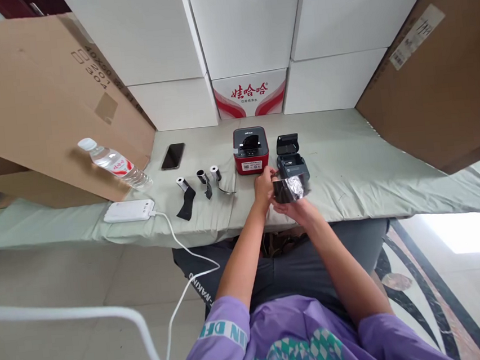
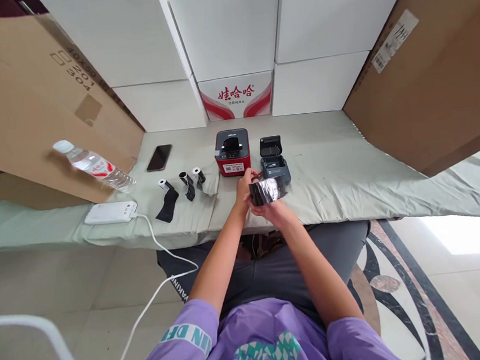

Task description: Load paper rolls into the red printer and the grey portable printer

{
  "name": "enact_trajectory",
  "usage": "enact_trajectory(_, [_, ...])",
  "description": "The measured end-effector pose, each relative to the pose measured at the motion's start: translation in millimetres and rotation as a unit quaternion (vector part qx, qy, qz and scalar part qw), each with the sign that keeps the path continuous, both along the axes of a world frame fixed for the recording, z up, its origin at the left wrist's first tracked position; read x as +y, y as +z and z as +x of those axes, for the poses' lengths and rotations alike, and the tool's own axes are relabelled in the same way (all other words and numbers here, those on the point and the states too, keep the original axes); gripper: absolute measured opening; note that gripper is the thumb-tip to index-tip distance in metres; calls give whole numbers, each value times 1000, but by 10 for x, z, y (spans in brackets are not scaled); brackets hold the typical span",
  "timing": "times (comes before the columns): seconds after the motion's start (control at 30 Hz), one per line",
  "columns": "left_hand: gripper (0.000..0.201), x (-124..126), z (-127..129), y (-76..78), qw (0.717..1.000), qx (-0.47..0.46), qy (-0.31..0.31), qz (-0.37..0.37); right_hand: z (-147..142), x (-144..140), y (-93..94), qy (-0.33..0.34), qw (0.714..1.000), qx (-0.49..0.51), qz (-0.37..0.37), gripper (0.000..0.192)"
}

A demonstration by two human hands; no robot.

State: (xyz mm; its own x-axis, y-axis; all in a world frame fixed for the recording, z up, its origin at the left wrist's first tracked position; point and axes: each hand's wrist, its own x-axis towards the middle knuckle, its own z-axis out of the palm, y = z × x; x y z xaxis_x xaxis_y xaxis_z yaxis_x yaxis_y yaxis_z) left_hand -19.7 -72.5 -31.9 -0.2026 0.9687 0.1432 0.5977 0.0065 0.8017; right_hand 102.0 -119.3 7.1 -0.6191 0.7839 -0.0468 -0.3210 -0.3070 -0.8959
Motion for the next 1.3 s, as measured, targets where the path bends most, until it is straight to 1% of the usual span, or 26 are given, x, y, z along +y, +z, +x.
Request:
enact_trajectory(0.03, [33,32,-25,6,1000,-7,1,8,142,45,5,-47,997,-49,41,37])
enact_trajectory(0.07, [31,55,-39,7,1000,-13,1,17,284,114,22,-94,986,-98,93,38])
enact_trajectory(0.1, [29,71,-42,2,999,-21,1,27,419,208,51,-133,968,-146,154,39])
enact_trajectory(0.13, [27,78,-38,-7,999,-29,0,36,542,326,89,-169,941,-191,221,38])
enact_trajectory(0.17, [26,81,-30,-18,998,-37,-2,42,646,464,132,-195,906,-239,290,37])
enact_trajectory(0.23, [25,78,-17,-37,998,-46,-7,45,775,778,215,-225,822,-333,403,35])
enact_trajectory(0.27, [25,76,-13,-43,998,-49,-8,43,795,936,246,-219,790,-369,438,36])
enact_trajectory(0.33, [25,75,-14,-46,998,-48,-6,40,757,1218,272,-189,743,-428,479,37])
enact_trajectory(0.43, [25,80,-23,-47,998,-50,-2,44,594,1485,236,-148,690,-507,496,36])
enact_trajectory(0.5, [27,87,-26,-55,997,-53,0,50,494,1562,196,-137,666,-538,498,34])
enact_trajectory(0.57, [27,97,-25,-69,997,-54,-1,51,436,1592,170,-137,658,-541,506,33])
enact_trajectory(0.67, [25,111,-22,-92,997,-53,-2,57,433,1610,177,-142,669,-512,520,31])
enact_trajectory(0.77, [26,116,-21,-102,996,-56,-1,64,490,1628,211,-142,679,-497,521,28])
enact_trajectory(0.9, [27,106,-19,-86,997,-61,-1,57,558,1659,202,-151,685,-481,526,27])
enact_trajectory(1.0, [25,98,-20,-72,997,-61,0,55,536,1668,144,-123,670,-505,530,30])
enact_trajectory(1.07, [25,98,-22,-73,997,-58,4,52,492,1657,125,-102,652,-544,518,27])
enact_trajectory(1.13, [25,102,-26,-83,997,-59,2,52,442,1642,151,-93,632,-574,513,24])
enact_trajectory(1.17, [25,106,-28,-91,997,-61,1,54,416,1639,182,-103,624,-579,515,25])
enact_trajectory(1.23, [25,114,-32,-107,996,-67,-4,60,362,1651,271,-158,613,-566,528,30])
enact_trajectory(1.3, [26,119,-34,-114,996,-68,-5,64,305,1680,366,-204,610,-547,536,37])
